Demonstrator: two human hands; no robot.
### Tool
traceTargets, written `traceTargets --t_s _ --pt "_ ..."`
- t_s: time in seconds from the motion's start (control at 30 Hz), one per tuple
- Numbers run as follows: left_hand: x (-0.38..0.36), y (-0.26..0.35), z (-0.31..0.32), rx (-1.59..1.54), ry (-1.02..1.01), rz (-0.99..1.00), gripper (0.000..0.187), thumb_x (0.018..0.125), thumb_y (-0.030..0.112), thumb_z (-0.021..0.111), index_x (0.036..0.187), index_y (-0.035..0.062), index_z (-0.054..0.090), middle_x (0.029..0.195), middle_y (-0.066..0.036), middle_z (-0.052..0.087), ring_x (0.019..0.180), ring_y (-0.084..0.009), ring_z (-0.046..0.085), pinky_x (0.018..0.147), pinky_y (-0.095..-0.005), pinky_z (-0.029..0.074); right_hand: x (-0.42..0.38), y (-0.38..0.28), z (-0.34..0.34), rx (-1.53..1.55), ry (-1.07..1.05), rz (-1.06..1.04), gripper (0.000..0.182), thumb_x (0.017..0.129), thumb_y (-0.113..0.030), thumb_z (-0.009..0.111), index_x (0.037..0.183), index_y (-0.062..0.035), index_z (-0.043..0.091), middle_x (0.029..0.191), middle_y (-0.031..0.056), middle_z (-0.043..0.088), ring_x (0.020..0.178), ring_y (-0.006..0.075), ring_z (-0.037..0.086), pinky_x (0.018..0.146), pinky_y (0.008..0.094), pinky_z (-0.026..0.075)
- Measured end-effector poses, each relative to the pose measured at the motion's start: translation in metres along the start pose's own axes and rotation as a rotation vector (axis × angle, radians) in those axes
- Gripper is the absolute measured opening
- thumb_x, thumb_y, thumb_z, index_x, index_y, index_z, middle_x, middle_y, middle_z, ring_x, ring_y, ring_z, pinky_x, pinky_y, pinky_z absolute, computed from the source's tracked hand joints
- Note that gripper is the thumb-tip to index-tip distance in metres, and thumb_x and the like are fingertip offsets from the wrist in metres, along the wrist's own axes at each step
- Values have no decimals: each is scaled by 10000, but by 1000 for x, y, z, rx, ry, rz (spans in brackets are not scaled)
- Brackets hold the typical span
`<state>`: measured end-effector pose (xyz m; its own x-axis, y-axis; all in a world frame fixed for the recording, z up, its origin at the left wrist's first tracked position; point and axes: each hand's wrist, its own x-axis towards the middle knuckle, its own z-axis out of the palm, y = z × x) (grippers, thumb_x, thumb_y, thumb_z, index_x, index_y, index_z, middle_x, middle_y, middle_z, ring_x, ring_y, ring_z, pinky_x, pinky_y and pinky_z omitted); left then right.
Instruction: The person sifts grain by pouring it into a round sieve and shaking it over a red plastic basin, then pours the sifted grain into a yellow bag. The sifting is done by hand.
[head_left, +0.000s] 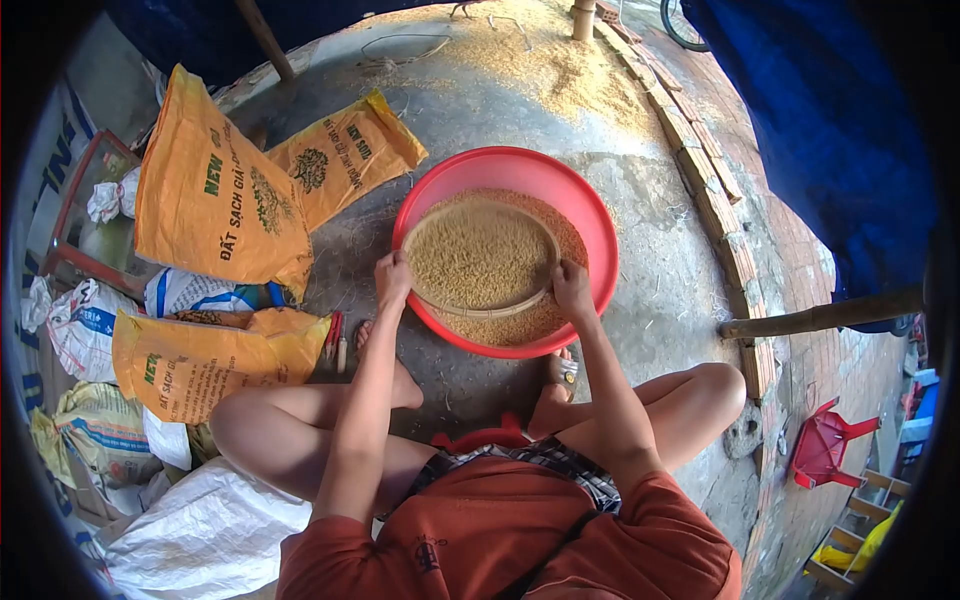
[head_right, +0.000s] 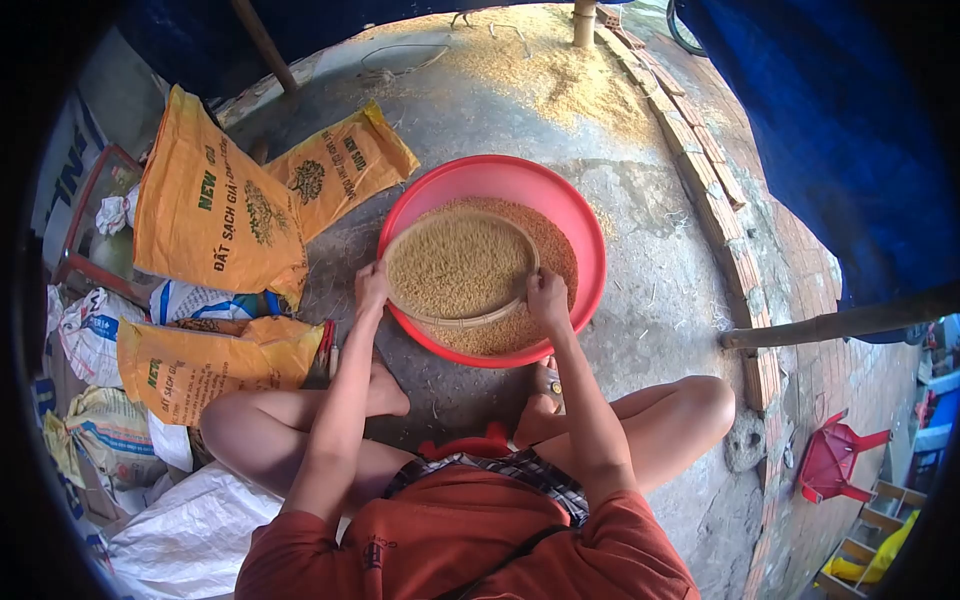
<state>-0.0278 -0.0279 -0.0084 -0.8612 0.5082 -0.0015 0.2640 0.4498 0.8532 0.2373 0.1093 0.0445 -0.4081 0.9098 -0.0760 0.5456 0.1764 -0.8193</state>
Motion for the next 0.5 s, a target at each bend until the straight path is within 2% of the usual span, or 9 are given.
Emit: traceTargets --t_s 0.03,0.07,0.1,0.17,0.2,0.27,0.37,0.4,0.5 --pt "5 9 -4 -56 2 16 329 792 226 366 853 -22 573 825 -254 554 830 -397 527 725 -415 403 4 -5 -5 -29 33 -78 231 792 -159 440 822 48 538 624 189 554 593 275 576 545 375 430" --pt "11 19 -9 -74 64 86 318 803 217 382 854 -35 568 781 -219 583 752 -327 570 686 -374 417 8 -11 -10 -59 68 -159 219 802 -135 431 870 41 541 622 162 563 550 234 570 504 346 429" --pt "10 41 -19 -83 69 97 318 803 217 382 854 -35 568 781 -219 583 752 -327 570 686 -374 417 8 -23 -17 -59 78 -170 219 802 -135 431 870 41 541 622 162 563 550 234 570 504 346 429" --pt "3 95 -48 -344 111 151 299 823 198 397 871 -53 553 688 -129 575 633 -178 531 609 -301 409 3 -54 -34 412 70 -236 237 833 -89 401 1020 13 503 620 69 547 473 116 498 420 254 381" --pt "2 108 -56 -352 113 162 299 823 198 397 871 -53 553 688 -129 575 633 -178 531 609 -301 409 -1 -70 -41 411 79 -248 237 833 -89 401 1020 13 503 620 69 547 473 116 498 420 254 381" --pt "1 123 -65 -569 145 399 281 853 192 407 927 -38 551 746 3 544 682 -60 465 614 -207 381 -9 -92 -49 580 175 -393 292 853 -65 380 1137 -14 427 631 10 511 451 51 420 391 194 326" --pt "2 107 -55 -450 101 365 265 843 171 383 889 -49 523 600 -18 472 565 -95 403 527 -248 347 -2 -77 -39 570 47 -260 300 861 -92 389 1151 -21 409 609 18 507 447 50 418 397 186 326" --pt "6 86 -40 -430 113 327 257 835 171 386 856 -41 532 590 -3 450 552 -94 385 519 -247 342 4 -60 -28 507 69 -223 282 850 -99 404 1115 -14 450 608 28 515 453 62 439 405 201 345" --pt "-4 44 -12 -316 134 178 300 807 215 394 826 -31 564 649 -124 574 607 -167 531 592 -323 400 6 -15 -3 287 53 -127 236 834 -110 423 1022 4 509 593 39 517 465 79 464 419 222 365"
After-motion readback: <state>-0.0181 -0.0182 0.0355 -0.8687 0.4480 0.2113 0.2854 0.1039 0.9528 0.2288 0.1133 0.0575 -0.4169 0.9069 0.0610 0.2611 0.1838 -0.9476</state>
